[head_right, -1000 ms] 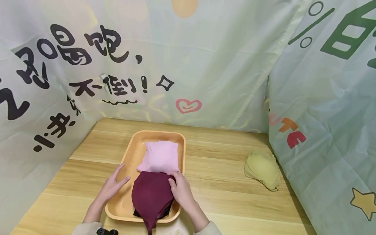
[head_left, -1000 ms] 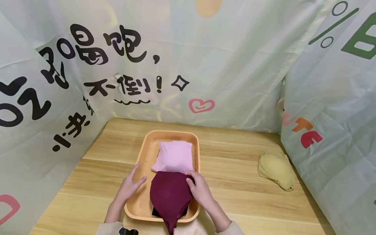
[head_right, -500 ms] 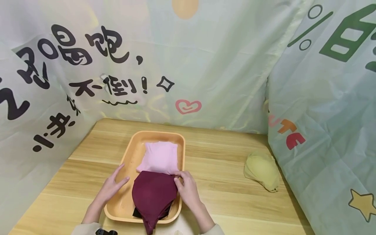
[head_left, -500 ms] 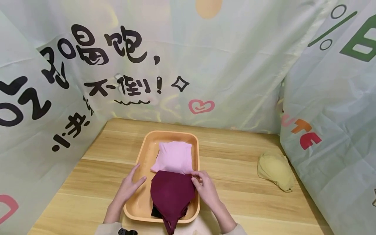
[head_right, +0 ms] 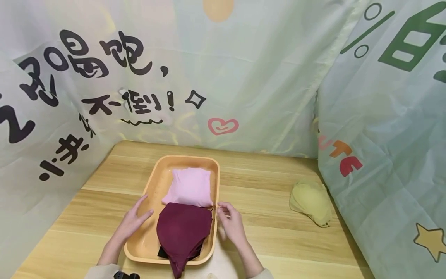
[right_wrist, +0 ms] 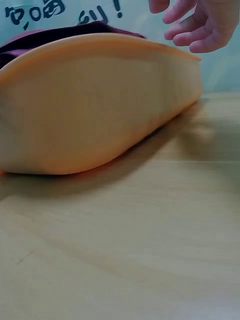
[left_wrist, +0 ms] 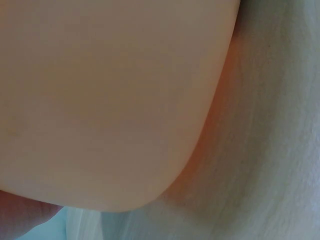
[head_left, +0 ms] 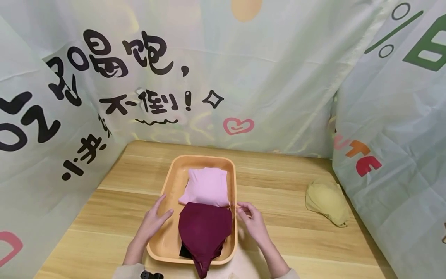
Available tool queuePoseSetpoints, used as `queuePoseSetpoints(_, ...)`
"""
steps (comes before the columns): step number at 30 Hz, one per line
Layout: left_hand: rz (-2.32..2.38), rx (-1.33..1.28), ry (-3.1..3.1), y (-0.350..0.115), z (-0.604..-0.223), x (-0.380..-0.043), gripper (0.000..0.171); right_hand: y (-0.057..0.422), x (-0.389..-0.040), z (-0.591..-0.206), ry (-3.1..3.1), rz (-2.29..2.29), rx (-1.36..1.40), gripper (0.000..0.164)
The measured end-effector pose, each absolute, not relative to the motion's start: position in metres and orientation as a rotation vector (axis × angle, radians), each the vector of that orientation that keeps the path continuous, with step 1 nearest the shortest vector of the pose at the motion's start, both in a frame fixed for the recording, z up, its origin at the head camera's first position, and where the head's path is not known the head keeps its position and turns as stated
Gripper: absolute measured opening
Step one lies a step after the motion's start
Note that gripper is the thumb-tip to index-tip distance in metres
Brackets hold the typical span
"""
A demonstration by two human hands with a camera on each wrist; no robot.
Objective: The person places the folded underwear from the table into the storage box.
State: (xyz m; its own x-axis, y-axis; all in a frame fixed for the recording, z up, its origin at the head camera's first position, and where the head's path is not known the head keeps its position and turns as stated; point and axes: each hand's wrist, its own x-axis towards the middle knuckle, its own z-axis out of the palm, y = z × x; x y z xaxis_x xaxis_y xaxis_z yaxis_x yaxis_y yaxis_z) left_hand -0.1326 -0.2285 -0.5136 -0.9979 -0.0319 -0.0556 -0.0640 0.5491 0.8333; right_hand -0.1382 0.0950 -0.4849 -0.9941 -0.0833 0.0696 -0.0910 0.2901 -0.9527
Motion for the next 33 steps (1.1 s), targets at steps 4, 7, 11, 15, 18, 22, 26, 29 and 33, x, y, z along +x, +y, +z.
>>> queuePoseSetpoints(4, 1.470, -0.082, 2.750, -0.228, -0.513, -0.132, 0.068, 0.110, -0.138, -0.486, -2.471, 1.970, 0.039, 0.029)
queuePoseSetpoints(7, 1.467, -0.082, 2.750, -0.228, -0.513, -0.133, 0.068, 0.126, -0.138, -0.490, -2.445, 2.030, -0.065, 0.031)
queuePoseSetpoints(11, 1.471, -0.077, 2.736, -0.228, -0.514, -0.133, 0.068, 0.149, -0.139, -0.491, -2.455, 2.049, -0.194, 0.033)
queuePoseSetpoints(15, 1.475, -0.068, 2.731, -0.228, -0.514, -0.133, 0.068, 0.173, -0.143, -0.488, -2.481, 2.029, -0.283, 0.035)
queuePoseSetpoints(18, 1.467, -0.061, 2.744, -0.228, -0.514, -0.133, 0.068, 0.192, -0.148, -0.484, -2.501, 1.979, -0.309, 0.035)
queuePoseSetpoints(22, 1.465, -0.059, 2.759, -0.229, -0.514, -0.132, 0.068, 0.212, -0.154, -0.480, -2.536, 1.837, -0.318, 0.033)
queuePoseSetpoints(26, 1.467, -0.066, 2.760, -0.228, -0.512, -0.131, 0.067, 0.226, -0.158, -0.479, -2.588, 1.676, -0.297, 0.032)
queuePoseSetpoints(29, 1.472, -0.062, 2.761, -0.228, -0.512, -0.131, 0.068, 0.235, -0.158, -0.480, -2.631, 1.581, -0.296, 0.032)
queuePoseSetpoints(33, 1.481, -0.047, 2.765, -0.228, -0.512, -0.131, 0.068, 0.245, -0.158, -0.481, -2.646, 1.480, -0.286, 0.032)
